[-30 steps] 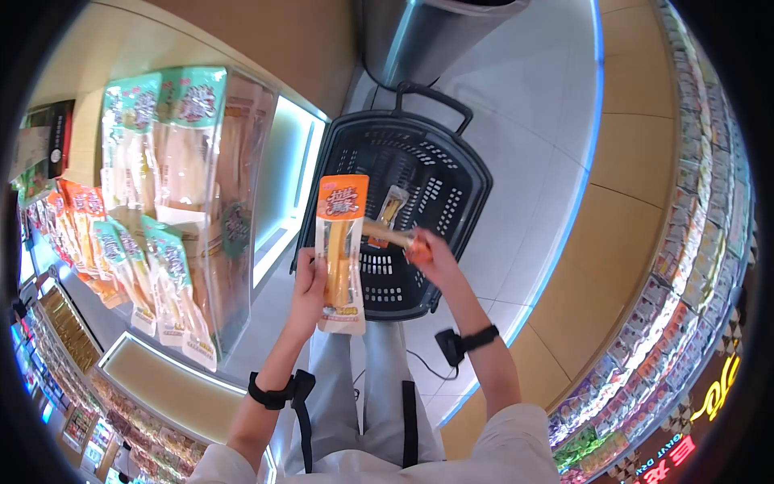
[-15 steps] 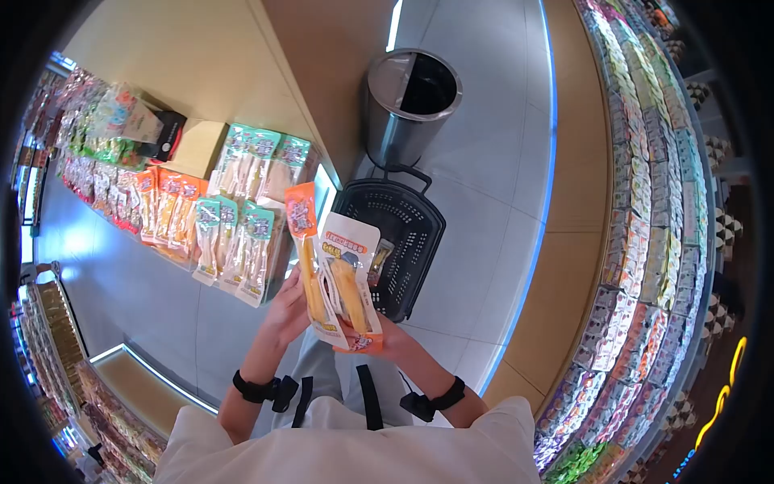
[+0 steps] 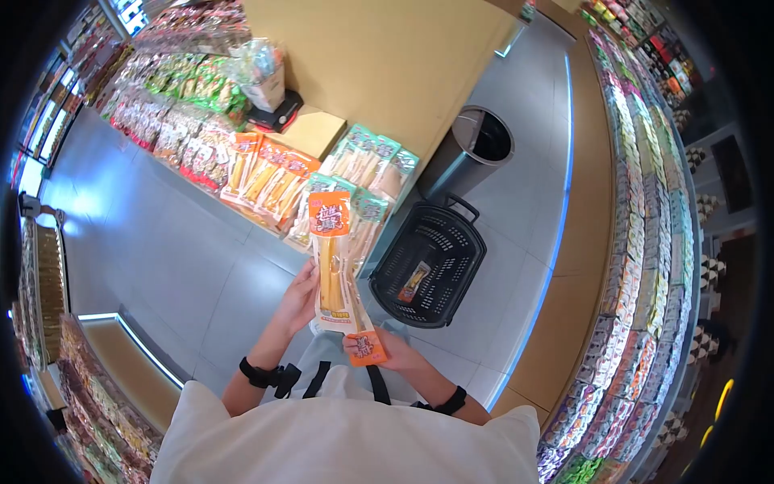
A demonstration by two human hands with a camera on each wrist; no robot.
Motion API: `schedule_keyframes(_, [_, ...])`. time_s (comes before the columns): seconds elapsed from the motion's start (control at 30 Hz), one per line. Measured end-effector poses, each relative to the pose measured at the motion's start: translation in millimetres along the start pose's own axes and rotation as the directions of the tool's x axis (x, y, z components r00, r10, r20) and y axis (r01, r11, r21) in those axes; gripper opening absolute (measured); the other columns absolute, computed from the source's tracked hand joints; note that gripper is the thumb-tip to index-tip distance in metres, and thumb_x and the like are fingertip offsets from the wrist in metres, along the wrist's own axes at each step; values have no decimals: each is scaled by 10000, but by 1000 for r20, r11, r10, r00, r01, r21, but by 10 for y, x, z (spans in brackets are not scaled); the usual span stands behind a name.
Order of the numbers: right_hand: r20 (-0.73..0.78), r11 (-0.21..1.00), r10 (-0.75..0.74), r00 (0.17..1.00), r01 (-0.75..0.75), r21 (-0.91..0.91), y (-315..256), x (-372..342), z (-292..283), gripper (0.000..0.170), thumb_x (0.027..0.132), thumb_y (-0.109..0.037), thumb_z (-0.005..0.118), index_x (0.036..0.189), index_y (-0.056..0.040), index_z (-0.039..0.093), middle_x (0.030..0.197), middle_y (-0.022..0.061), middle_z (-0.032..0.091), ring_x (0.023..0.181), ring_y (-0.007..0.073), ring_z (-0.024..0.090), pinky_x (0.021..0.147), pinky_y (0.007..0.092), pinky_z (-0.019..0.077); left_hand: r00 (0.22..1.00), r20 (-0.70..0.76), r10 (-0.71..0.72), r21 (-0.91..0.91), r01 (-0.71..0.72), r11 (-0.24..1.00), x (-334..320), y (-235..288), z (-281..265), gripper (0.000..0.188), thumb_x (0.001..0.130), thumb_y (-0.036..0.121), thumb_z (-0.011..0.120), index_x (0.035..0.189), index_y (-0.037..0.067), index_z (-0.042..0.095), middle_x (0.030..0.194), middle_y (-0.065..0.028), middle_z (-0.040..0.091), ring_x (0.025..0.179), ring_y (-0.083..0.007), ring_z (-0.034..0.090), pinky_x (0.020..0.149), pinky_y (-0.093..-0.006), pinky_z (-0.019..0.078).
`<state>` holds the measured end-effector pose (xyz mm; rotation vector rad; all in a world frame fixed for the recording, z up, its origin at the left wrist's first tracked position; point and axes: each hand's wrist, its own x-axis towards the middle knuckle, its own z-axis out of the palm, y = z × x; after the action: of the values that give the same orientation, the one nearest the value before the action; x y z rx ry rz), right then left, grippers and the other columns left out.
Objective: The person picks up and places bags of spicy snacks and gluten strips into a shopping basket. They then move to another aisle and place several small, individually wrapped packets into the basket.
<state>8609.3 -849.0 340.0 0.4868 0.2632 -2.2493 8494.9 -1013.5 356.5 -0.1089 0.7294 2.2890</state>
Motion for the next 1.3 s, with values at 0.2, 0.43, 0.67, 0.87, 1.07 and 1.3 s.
schedule_keyframes(0.2, [93, 976, -29, 995, 48, -212, 512, 747, 478, 248, 904, -297, 397, 972, -64, 446, 737, 25, 439, 623, 93, 436, 561, 183, 359, 958, -257, 127, 150, -90, 985, -1073, 859, -835, 187, 929, 178, 399, 1052, 44, 442, 1038, -45, 529, 958, -111, 536, 843, -263, 445])
schedule_keyframes(0.43, [7, 948, -78, 997, 76, -309, 420, 1380, 743, 366, 882, -317, 429, 1120, -41, 464, 842, 73, 503, 714, 128, 474, 542, 190, 370, 915, -306, 264, 24, -269, 963, -1467, 1151, -1385, 198, 927, 173, 405, 1071, 42, 446, 1033, -57, 534, 924, -125, 555, 821, -278, 466])
schedule_keyframes(0.67, [-126, 827, -545, 829, 506, -247, 96, 1935, 1067, 638, 887, -561, 233, 1114, -4, 446, 1018, 164, 536, 920, 227, 502, 757, 313, 412, 922, -313, 228, -10, -243, 970, -891, 1448, -1538, 187, 929, 146, 387, 1072, 40, 446, 984, -52, 552, 882, -123, 566, 781, -273, 487])
schedule_keyframes(0.87, [-108, 660, -715, 691, 614, -433, -388, 2592, 927, 410, 906, -382, 402, 1109, -30, 453, 1016, 88, 530, 901, 173, 507, 791, 318, 421, 899, -419, 128, 30, -127, 991, -292, 1862, -1608, 133, 931, 146, 386, 997, 52, 454, 922, -21, 553, 809, -86, 553, 747, -246, 476])
schedule_keyframes(1.07, [-334, 567, -820, 465, 744, -355, -1206, 3235, 815, 258, 865, -206, 549, 1073, -63, 498, 992, 25, 536, 914, 145, 524, 799, 326, 443, 910, -410, -67, 304, 206, 930, 191, 2220, -1843, 106, 929, 164, 412, 889, 106, 492, 789, 36, 518, 672, -29, 459, 599, -198, 387])
schedule_keyframes(1.3, [-384, 534, -832, 401, 387, -752, -1946, 3546, 422, 240, 826, -248, 582, 944, -40, 575, 838, 21, 575, 781, 118, 547, 688, 259, 432, 828, -558, 57, 528, 301, 794, 332, 2713, -2003, 127, 931, 199, 416, 849, 122, 475, 710, 53, 473, 608, -22, 380, 557, -196, 316])
